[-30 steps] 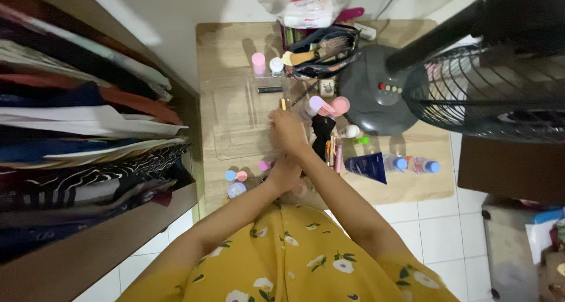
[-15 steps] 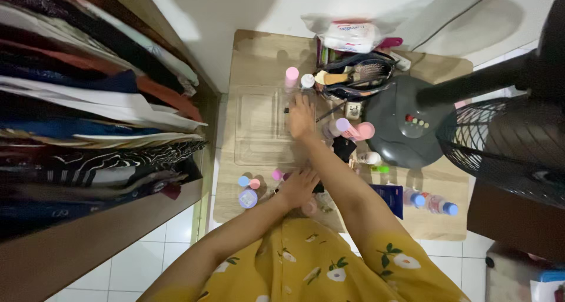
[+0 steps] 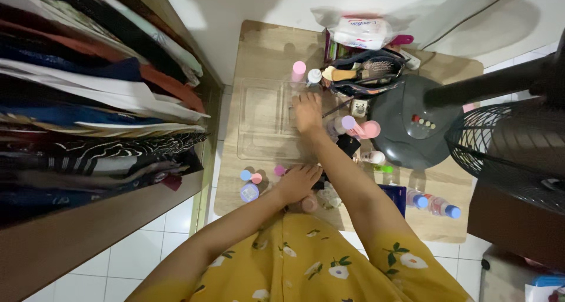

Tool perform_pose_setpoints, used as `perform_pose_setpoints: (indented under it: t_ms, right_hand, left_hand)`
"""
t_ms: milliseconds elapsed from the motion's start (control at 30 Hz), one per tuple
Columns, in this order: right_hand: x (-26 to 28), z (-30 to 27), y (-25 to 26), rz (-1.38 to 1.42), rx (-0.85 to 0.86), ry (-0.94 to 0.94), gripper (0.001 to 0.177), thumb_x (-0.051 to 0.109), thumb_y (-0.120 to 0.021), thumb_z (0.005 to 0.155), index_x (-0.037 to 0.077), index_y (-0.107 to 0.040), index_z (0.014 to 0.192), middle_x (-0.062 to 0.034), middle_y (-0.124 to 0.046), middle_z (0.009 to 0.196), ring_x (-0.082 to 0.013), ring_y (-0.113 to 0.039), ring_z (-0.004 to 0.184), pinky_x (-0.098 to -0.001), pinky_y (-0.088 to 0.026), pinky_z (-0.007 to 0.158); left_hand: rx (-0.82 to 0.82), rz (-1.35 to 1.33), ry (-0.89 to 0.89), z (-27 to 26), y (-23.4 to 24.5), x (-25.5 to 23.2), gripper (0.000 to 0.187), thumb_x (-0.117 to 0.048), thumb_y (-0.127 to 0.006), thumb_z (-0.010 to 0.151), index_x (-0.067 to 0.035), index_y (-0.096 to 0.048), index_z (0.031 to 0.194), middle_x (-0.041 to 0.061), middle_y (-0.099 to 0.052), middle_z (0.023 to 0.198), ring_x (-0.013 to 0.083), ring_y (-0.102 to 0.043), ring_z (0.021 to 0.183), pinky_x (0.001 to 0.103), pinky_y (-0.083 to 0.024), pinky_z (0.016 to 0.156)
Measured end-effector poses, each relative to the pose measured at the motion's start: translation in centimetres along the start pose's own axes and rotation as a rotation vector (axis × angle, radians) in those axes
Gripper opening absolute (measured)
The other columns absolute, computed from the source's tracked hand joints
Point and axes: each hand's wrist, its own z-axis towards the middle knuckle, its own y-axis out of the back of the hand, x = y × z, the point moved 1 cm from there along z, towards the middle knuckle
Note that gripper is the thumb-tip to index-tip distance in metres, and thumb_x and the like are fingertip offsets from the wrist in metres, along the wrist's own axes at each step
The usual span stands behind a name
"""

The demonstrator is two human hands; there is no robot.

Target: The person removes various cosmetic items from a clear plastic organizer on a table and places them on the table surface. They then pick up the items one by one and place them back into the organizer in a different arrangement. The items include bottles, tubes, and small containers.

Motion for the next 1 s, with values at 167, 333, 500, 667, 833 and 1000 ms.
perform_pose_setpoints:
  t_ms: [167, 333, 500, 667, 833, 1000]
  right_hand:
    - [0.2, -0.2, 1.7, 0.095, -0.145, -0.027, 0.019, 0.008, -0.061, 0.084, 0.008, -0.066, 0.102, -0.0142, -0.066, 0.104, -0.0341, -0.060, 0.105, -0.0482, -0.042, 0.092]
    - [0.7, -3.1, 7.5, 0.461, -0.384, -0.097, 0.022, 0.006, -0.068, 0.086, 0.004, -0.063, 0.108, -0.0195, -0.064, 0.105, -0.0410, -0.057, 0.103, -0.0507, -0.045, 0.089]
    - [0.6, -11.5, 12.7, 0.557, -0.438, -0.283, 0.017, 0.005, -0.068, 0.093, 0.002, -0.061, 0.108, -0.0194, -0.062, 0.097, -0.0409, -0.058, 0.094, -0.0473, -0.046, 0.081]
    - [1.8, -20.0, 13.7, 0.437, -0.338, -0.543, 0.015, 0.009, -0.070, 0.097, 0.001, -0.059, 0.101, -0.0202, -0.059, 0.094, -0.0405, -0.058, 0.089, -0.0470, -0.046, 0.078]
    - [1.0, -23.8, 12.5, 0.300, -0.391, -0.642, 0.026, 0.003, -0.066, 0.093, 0.000, -0.059, 0.118, -0.0214, -0.063, 0.105, -0.0431, -0.060, 0.100, -0.0502, -0.048, 0.085]
    - [-0.7, -24.7, 9.6, 0.173, -0.395, -0.739, 0.036, 0.002, -0.063, 0.091, -0.008, -0.051, 0.123, -0.0285, -0.062, 0.112, -0.0472, -0.059, 0.107, -0.0512, -0.047, 0.093]
  left_hand:
    - [0.024, -0.167, -0.014, -0.7, 1.5, 0.6, 0.081, -0.048, -0.068, 0.085, 0.004, -0.047, 0.144, 0.017, -0.055, 0.141, 0.0331, -0.053, 0.131, 0.044, -0.042, 0.110]
    - [0.000, -0.195, -0.040, -0.9, 1.8, 1.0, 0.081, -0.051, -0.067, 0.084, 0.003, -0.050, 0.142, 0.019, -0.051, 0.147, 0.0348, -0.050, 0.134, 0.046, -0.039, 0.111]
    - [-0.023, -0.160, -0.137, -0.9, 1.7, 1.6, 0.078, -0.050, -0.067, 0.086, 0.006, -0.052, 0.138, 0.021, -0.048, 0.151, 0.0354, -0.048, 0.137, 0.046, -0.041, 0.110]
    - [-0.113, -0.285, -0.201, -1.3, 2.6, 2.3, 0.069, -0.043, -0.067, 0.087, 0.006, -0.055, 0.134, 0.022, -0.053, 0.144, 0.0375, -0.052, 0.132, 0.047, -0.045, 0.105]
    - [-0.184, -0.226, -0.280, -0.9, 5.0, 3.9, 0.018, -0.016, -0.060, 0.093, -0.003, -0.065, 0.104, 0.015, -0.063, 0.105, 0.0351, -0.061, 0.102, 0.047, -0.051, 0.089]
    - [-0.373, -0.076, 0.450, 2.4, 8.0, 11.6, 0.012, -0.010, -0.060, 0.084, -0.003, -0.069, 0.082, 0.017, -0.061, 0.097, 0.0356, -0.058, 0.096, 0.050, -0.047, 0.082]
